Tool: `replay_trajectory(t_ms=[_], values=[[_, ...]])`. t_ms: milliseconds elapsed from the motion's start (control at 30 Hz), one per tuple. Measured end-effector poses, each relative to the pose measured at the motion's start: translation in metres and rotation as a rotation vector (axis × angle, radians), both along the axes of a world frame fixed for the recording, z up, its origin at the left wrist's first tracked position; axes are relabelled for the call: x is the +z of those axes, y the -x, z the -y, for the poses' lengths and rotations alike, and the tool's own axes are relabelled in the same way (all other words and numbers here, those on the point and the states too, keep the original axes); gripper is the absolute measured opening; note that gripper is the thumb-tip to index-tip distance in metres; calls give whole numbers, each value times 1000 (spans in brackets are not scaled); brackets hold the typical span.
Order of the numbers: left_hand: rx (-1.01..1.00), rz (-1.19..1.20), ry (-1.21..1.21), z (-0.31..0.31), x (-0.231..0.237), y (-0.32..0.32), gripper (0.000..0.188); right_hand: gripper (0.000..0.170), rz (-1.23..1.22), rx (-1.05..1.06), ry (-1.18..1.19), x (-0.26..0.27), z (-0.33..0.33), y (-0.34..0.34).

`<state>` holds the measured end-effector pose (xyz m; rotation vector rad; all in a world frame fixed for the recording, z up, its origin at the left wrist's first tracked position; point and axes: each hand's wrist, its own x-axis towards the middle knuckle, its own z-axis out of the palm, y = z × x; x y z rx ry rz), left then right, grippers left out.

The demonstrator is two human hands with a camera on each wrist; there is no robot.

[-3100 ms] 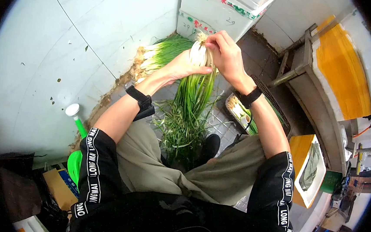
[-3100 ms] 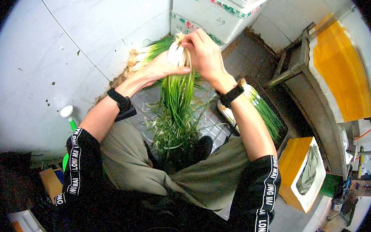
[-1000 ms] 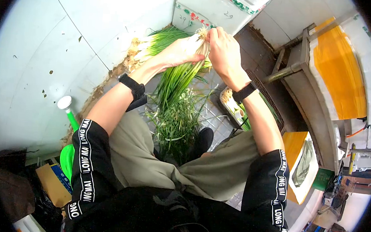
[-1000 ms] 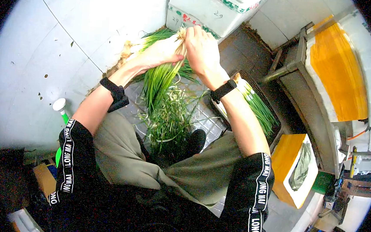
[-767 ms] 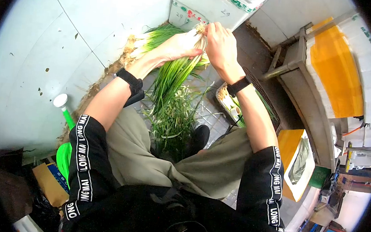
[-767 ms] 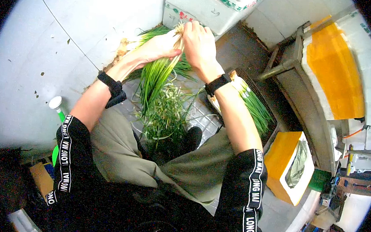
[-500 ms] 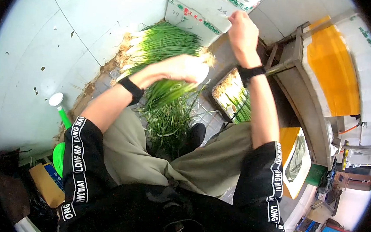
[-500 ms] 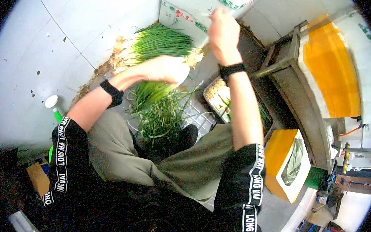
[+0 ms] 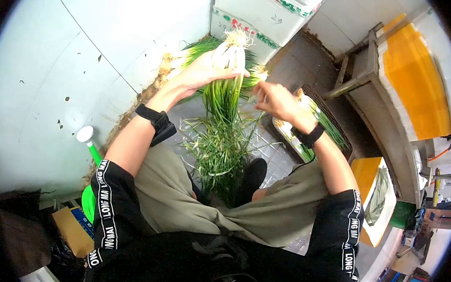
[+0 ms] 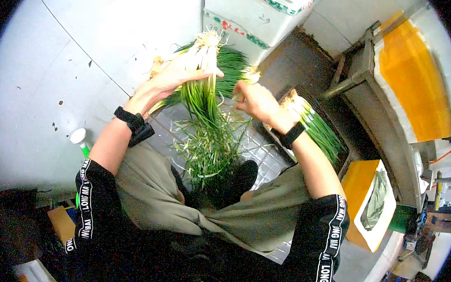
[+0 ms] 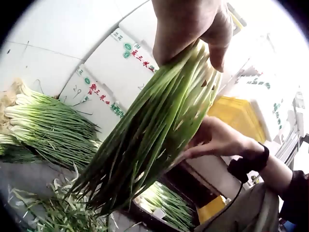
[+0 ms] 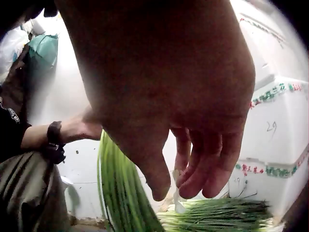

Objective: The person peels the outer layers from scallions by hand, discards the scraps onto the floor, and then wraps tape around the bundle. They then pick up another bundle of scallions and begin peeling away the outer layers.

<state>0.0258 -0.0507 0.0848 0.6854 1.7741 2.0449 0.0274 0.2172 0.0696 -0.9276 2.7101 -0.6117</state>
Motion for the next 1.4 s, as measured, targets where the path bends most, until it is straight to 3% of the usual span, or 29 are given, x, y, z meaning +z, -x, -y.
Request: replay_trajectory(t_ms=[100,200,400,467,533,567,633,733,867,933,1100,1167,1300,1400], values=[[68,60,-52,2,3,-6,43,29,92,89,41,-2,4,-13],[89,69,18,10,2,-6,49,15,-97,171,-222,-5,10,-15],[263,0,109,16,-13,-2,57,20,-157,182,-24,-13,24,-10],[213,164,47,16,-2,-8,54,25,-156,170,6,-18,29,-8],[209,157,53,18,-2,-8,53,25,-143,7,383,-8,37,-7],[211,151,36,19,-2,-8,53,32,33,-106,457,4,40,-6],[223,136,47,17,-1,-8,51,41,227,-45,754,-2,42,4],[169,107,33,11,0,-8,47,46,400,69,787,-2,46,2],[256,110,38,4,-1,-5,45,38,243,7,704,7,59,-5],[296,113,46,1,-6,1,44,33,48,-158,632,7,64,-5],[514,74,-41,-13,-11,6,43,30,-291,-267,653,11,75,-3],[495,15,-41,-19,-12,7,41,23,-375,-306,614,22,77,-4],[424,-146,85,-26,-11,6,47,26,-578,-224,440,32,80,11],[344,112,-60,-23,-11,4,48,27,-545,-156,437,27,89,9]])
